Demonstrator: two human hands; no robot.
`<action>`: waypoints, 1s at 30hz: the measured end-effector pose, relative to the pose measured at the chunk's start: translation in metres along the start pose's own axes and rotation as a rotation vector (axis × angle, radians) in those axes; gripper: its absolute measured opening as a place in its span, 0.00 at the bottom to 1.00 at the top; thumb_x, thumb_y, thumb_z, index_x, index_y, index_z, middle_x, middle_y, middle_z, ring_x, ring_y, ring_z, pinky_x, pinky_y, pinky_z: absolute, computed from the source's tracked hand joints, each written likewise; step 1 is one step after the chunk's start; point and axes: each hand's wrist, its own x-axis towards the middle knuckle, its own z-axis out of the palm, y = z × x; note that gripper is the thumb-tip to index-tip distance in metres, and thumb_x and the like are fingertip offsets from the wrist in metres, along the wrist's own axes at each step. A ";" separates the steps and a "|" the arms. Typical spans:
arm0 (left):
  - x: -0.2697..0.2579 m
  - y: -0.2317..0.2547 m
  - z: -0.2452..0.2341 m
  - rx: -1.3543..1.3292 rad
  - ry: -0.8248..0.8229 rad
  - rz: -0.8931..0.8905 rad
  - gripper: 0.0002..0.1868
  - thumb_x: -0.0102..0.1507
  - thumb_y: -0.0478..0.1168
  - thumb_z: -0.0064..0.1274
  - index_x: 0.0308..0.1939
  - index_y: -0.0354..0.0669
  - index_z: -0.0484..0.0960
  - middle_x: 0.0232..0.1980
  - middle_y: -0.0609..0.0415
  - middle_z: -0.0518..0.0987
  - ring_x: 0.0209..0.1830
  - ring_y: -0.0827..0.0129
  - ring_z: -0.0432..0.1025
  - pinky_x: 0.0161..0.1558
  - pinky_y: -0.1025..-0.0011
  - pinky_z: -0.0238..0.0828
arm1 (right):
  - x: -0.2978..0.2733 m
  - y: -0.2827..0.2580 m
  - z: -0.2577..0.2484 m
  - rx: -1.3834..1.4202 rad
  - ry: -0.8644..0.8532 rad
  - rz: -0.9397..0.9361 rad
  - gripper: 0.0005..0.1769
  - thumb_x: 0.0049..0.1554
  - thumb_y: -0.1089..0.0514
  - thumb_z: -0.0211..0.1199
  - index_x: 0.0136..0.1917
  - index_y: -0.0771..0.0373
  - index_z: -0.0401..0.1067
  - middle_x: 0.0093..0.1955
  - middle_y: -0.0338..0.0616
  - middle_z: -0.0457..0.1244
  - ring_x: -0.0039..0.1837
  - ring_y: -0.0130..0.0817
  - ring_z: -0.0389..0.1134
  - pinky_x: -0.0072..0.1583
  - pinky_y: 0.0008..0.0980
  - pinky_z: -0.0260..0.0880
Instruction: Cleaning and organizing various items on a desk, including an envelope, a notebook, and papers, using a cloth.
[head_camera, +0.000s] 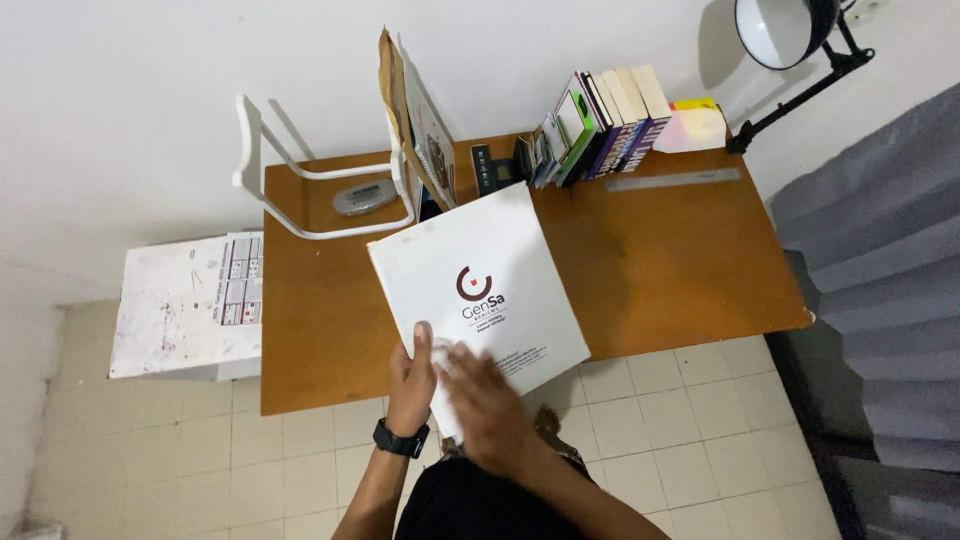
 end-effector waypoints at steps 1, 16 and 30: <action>0.002 -0.009 -0.009 -0.001 -0.032 -0.007 0.24 0.74 0.55 0.40 0.53 0.39 0.83 0.37 0.56 0.79 0.39 0.74 0.70 0.53 0.64 0.72 | -0.010 0.025 0.016 -0.230 0.023 0.014 0.25 0.68 0.57 0.47 0.76 0.66 0.61 0.78 0.57 0.55 0.80 0.49 0.54 0.80 0.47 0.43; -0.015 0.123 0.009 0.158 -0.091 -0.108 0.30 0.68 0.54 0.49 0.68 0.42 0.62 0.57 0.38 0.66 0.55 0.52 0.62 0.57 0.52 0.68 | 0.066 0.050 -0.123 0.672 0.152 0.931 0.12 0.54 0.52 0.76 0.39 0.61 0.78 0.30 0.42 0.66 0.33 0.30 0.64 0.38 0.31 0.66; -0.038 0.112 0.059 -0.330 -0.168 -0.371 0.45 0.61 0.60 0.43 0.78 0.43 0.53 0.81 0.52 0.59 0.81 0.65 0.53 0.78 0.66 0.44 | 0.020 0.009 -0.053 0.376 -0.127 0.245 0.29 0.71 0.53 0.37 0.80 0.67 0.49 0.84 0.59 0.45 0.86 0.52 0.39 0.82 0.51 0.35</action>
